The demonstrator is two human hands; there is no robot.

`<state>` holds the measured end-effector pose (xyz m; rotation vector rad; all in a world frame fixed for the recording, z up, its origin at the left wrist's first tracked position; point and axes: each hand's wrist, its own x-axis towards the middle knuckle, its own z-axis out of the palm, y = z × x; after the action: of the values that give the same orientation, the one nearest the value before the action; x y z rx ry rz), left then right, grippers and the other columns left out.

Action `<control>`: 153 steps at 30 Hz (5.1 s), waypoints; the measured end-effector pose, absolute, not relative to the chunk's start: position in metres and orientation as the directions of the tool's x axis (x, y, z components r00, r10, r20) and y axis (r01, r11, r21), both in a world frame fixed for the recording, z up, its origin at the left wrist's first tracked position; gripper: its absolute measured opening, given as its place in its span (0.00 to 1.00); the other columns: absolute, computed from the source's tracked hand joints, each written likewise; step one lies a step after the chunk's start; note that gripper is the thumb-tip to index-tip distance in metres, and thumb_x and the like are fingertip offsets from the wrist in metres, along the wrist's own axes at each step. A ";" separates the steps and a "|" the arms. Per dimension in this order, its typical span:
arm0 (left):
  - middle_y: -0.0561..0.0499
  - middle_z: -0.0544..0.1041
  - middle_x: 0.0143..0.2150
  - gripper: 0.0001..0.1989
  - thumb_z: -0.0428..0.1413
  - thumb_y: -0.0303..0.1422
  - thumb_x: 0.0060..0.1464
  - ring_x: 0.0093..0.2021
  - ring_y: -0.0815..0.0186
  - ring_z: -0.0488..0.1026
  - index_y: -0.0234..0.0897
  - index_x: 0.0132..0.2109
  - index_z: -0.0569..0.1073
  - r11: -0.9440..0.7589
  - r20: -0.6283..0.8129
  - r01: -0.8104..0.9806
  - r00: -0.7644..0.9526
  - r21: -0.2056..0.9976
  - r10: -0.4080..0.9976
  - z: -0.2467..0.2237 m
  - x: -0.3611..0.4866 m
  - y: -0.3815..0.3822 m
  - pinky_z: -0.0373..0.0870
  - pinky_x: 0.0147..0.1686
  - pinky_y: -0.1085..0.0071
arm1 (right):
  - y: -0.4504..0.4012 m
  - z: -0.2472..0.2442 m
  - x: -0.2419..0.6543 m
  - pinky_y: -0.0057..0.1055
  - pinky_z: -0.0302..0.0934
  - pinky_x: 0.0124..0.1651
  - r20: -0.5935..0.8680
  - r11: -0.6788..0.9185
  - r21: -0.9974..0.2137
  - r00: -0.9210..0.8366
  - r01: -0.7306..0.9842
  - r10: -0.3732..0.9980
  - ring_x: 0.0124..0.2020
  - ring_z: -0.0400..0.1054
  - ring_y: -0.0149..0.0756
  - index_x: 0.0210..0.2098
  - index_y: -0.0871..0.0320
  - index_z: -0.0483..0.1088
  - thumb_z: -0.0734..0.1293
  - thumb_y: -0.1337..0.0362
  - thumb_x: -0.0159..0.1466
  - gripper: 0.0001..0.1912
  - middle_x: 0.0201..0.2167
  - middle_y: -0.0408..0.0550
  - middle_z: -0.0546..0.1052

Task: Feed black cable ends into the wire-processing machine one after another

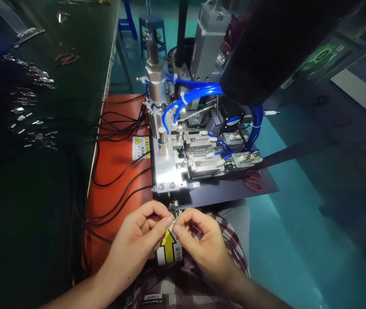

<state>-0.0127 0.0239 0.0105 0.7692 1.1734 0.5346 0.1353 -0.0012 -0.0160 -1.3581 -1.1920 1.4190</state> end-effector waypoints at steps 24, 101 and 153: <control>0.63 0.52 0.16 0.12 0.58 0.41 0.52 0.17 0.77 0.45 0.36 0.35 0.69 0.682 -0.630 -0.006 0.378 0.731 0.679 0.007 -0.020 0.025 0.42 0.17 0.77 | 0.011 -0.012 0.149 0.26 0.54 0.25 -0.304 -0.315 -0.944 -0.109 -0.103 0.946 0.21 0.57 0.27 0.30 0.59 0.70 0.66 0.62 0.60 0.06 0.22 0.40 0.68; 0.64 0.54 0.15 0.10 0.57 0.37 0.54 0.16 0.78 0.46 0.35 0.32 0.69 0.657 -0.609 0.038 0.417 0.753 0.674 0.006 -0.016 0.025 0.45 0.17 0.81 | -0.003 -0.015 0.147 0.25 0.52 0.28 -0.245 -0.252 -0.968 -0.214 -0.002 0.945 0.25 0.54 0.28 0.29 0.58 0.61 0.59 0.64 0.65 0.08 0.24 0.39 0.62; 0.61 0.56 0.17 0.11 0.56 0.37 0.53 0.18 0.78 0.48 0.33 0.29 0.69 0.618 -0.627 0.160 0.368 0.770 0.686 0.013 -0.014 0.025 0.44 0.17 0.81 | 0.006 -0.009 0.151 0.25 0.58 0.29 -0.284 -0.265 -0.956 -0.156 0.128 0.946 0.25 0.62 0.29 0.30 0.58 0.71 0.65 0.66 0.61 0.04 0.24 0.41 0.71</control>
<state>-0.0138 0.0251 0.0129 0.8773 1.1736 0.4001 0.1507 0.0056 -0.0085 -1.4103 -1.2734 1.4977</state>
